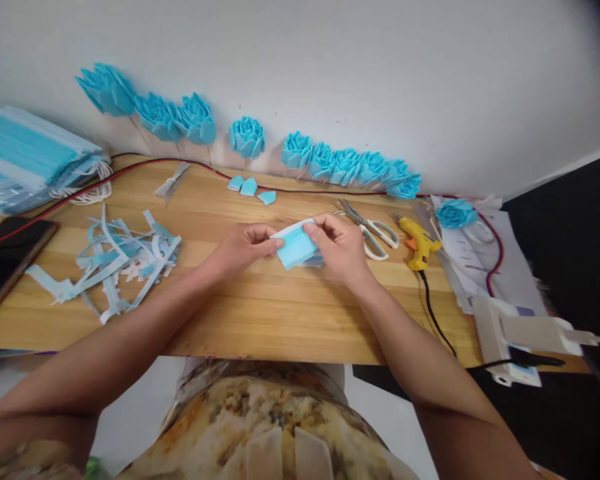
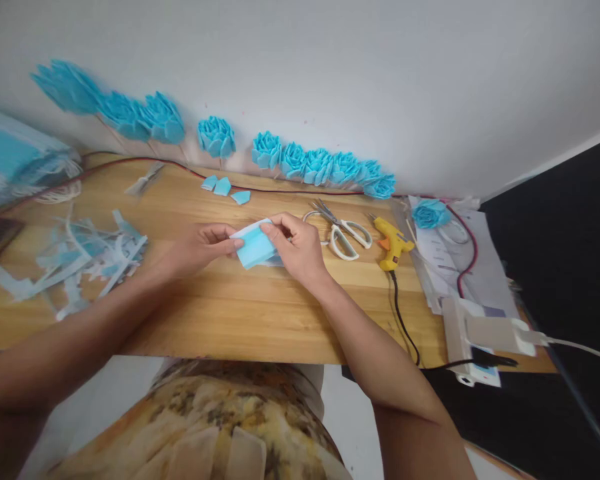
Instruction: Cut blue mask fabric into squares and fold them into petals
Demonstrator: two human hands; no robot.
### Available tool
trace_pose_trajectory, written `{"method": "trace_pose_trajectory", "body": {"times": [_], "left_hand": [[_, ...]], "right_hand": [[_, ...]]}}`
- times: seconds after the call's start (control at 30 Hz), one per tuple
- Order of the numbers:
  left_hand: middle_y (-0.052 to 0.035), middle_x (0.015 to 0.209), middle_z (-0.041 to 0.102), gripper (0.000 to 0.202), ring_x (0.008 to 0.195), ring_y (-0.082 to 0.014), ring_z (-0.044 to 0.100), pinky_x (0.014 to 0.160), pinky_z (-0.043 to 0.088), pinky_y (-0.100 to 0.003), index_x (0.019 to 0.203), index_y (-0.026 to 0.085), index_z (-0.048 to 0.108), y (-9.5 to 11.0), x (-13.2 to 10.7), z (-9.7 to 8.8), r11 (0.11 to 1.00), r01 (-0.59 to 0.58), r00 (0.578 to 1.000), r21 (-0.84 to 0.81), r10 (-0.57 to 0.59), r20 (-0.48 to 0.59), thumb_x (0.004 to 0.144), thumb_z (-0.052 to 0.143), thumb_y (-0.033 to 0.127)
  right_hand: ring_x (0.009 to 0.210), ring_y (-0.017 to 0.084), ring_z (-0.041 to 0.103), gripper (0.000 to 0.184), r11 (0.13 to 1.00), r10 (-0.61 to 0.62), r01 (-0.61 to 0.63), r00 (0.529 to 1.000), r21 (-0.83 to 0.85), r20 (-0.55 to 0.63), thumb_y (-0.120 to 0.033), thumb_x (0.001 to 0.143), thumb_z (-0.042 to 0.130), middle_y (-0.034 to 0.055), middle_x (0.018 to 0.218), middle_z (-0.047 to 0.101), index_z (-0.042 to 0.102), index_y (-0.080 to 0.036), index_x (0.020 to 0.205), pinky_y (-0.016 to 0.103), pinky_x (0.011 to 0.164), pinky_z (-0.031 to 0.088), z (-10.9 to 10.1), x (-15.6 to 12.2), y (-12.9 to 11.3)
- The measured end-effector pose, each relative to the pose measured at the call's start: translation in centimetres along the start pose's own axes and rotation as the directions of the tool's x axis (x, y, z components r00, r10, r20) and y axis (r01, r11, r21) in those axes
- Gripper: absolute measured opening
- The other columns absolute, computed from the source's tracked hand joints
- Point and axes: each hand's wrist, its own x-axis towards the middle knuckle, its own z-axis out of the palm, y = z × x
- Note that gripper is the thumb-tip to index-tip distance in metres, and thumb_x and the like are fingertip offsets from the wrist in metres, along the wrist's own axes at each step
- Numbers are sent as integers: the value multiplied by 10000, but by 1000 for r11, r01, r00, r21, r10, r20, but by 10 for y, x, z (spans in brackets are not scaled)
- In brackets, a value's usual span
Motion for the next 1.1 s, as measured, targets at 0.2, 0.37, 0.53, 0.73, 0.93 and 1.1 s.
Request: {"method": "trace_pose_trajectory", "body": {"times": [0.2, 0.37, 0.53, 0.73, 0.93, 1.1], "left_hand": [[13, 636, 612, 286, 618, -109, 520, 634, 401, -240, 667, 161, 602, 6, -3, 0, 999, -16, 1000, 32, 16, -5, 785, 667, 414], [5, 648, 639, 294, 626, -115, 531, 645, 408, -243, 674, 166, 599, 9, -5, 0, 999, -33, 999, 35, 33, -8, 791, 655, 430], [10, 625, 621, 317, 606, -108, 513, 631, 409, -238, 635, 162, 603, 9, -5, -1, 994, -47, 999, 97, 48, -15, 786, 665, 434], [-29, 839, 731, 362, 812, -177, 636, 771, 485, -281, 840, 169, 716, 10, -4, -2, 998, -42, 998, 38, 43, -39, 796, 664, 525], [-28, 808, 717, 393, 786, -179, 635, 769, 484, -293, 823, 152, 706, 12, -6, -3, 998, -16, 994, 64, 9, 111, 879, 552, 509], [-16, 745, 703, 348, 716, -157, 608, 723, 489, -278, 773, 159, 702, 9, -5, -2, 999, 38, 996, 23, -39, 77, 835, 604, 487]], "right_hand": [[566, 100, 478, 212, 996, -59, 51, 991, -71, -122, -340, 879, 591, -28, 620, 580, 651, -190, 741, 233, 532, 367, 3, -1, -3], [559, 103, 474, 209, 996, -62, 54, 988, -67, -138, -329, 881, 589, -32, 604, 557, 631, -197, 724, 234, 521, 355, 6, -2, -3], [541, 100, 444, 235, 991, -92, 80, 989, -104, -116, -324, 915, 543, -40, 581, 511, 607, -200, 726, 235, 504, 331, 6, -3, 0], [554, 101, 467, 253, 987, -99, 89, 992, -132, -78, -343, 928, 530, -36, 595, 533, 619, -197, 742, 233, 522, 349, 4, -4, 0], [587, 114, 536, 256, 981, -122, 119, 993, -153, -7, -358, 939, 529, -20, 655, 635, 703, -200, 839, 237, 550, 392, 8, -8, 0], [647, 132, 595, 244, 956, -154, 123, 983, -267, -101, -345, 939, 550, -5, 730, 699, 743, -207, 884, 248, 597, 430, -1, -3, 5]]}}
